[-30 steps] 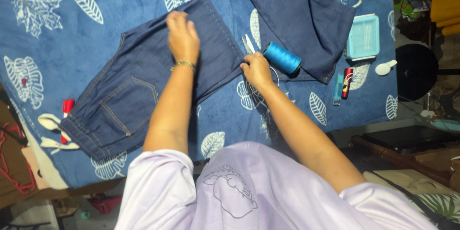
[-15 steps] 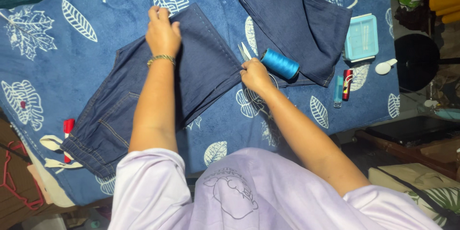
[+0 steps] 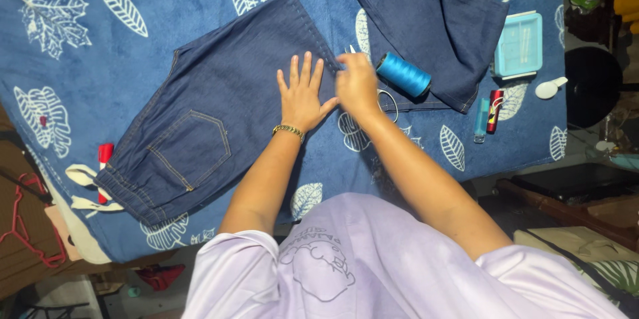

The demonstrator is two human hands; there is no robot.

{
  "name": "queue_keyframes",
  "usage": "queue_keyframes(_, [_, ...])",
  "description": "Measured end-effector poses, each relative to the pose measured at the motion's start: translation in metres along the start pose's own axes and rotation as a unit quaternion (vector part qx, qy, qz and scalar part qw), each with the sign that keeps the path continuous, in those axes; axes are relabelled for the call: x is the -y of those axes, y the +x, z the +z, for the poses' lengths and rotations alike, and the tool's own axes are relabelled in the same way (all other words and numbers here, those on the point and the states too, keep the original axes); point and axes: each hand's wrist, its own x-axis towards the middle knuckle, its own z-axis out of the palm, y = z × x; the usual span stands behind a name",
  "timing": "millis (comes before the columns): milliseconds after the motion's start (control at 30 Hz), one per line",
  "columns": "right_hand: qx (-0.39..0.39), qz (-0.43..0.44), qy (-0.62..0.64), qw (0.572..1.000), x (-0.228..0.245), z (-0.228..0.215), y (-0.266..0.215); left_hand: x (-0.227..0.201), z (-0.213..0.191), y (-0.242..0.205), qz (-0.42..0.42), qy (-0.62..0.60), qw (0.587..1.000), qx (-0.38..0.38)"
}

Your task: The person folds a pair of blue jeans on a patterned work surface. They align the legs, fold the garment in half, then fold it again into a compact rectangle. Scissors and a spool of thread are visible on the table but not used.

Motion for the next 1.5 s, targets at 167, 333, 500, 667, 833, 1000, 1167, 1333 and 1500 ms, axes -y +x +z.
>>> queue_keyframes(167, [0.137, -0.135, -0.024, 0.981, 0.031, 0.049, -0.015, 0.015, 0.015, -0.003, 0.081, 0.02, 0.989, -0.124])
queue_keyframes(333, [0.219, -0.123, -0.184, 0.95, 0.014, 0.052, -0.008, 0.051, 0.003, -0.047, -0.028, -0.014, 0.998, -0.06])
queue_keyframes(500, [0.22, -0.153, -0.208, 0.941, 0.007, 0.054, -0.011, 0.091, -0.015, -0.1, -0.108, -0.002, 0.99, -0.09])
queue_keyframes(667, [0.249, -0.137, -0.241, 0.928, 0.008, 0.056, -0.008, 0.152, -0.011, -0.17, -0.211, 0.014, 0.97, -0.119])
queue_keyframes(833, [0.235, -0.152, -0.247, 0.928, 0.007, 0.059, -0.009, 0.211, -0.019, -0.257, -0.288, 0.011, 0.944, -0.163])
queue_keyframes(1000, [0.233, -0.126, -0.248, 0.932, 0.014, 0.062, -0.008, 0.203, -0.019, -0.25, -0.35, 0.042, 0.917, -0.19])
queue_keyframes(1167, [0.186, -0.156, -0.22, 0.945, 0.044, 0.099, -0.013, 0.16, -0.017, -0.166, -0.249, -0.029, 0.942, -0.223])
queue_keyframes(1333, [0.289, -0.268, -0.158, 0.905, 0.084, 0.156, -0.031, 0.143, -0.012, -0.113, -0.162, 0.081, 0.955, -0.235])
queue_keyframes(1500, [0.295, -0.291, -0.226, 0.882, 0.097, 0.158, -0.037, 0.205, -0.028, -0.17, -0.254, 0.0, 0.948, -0.19])
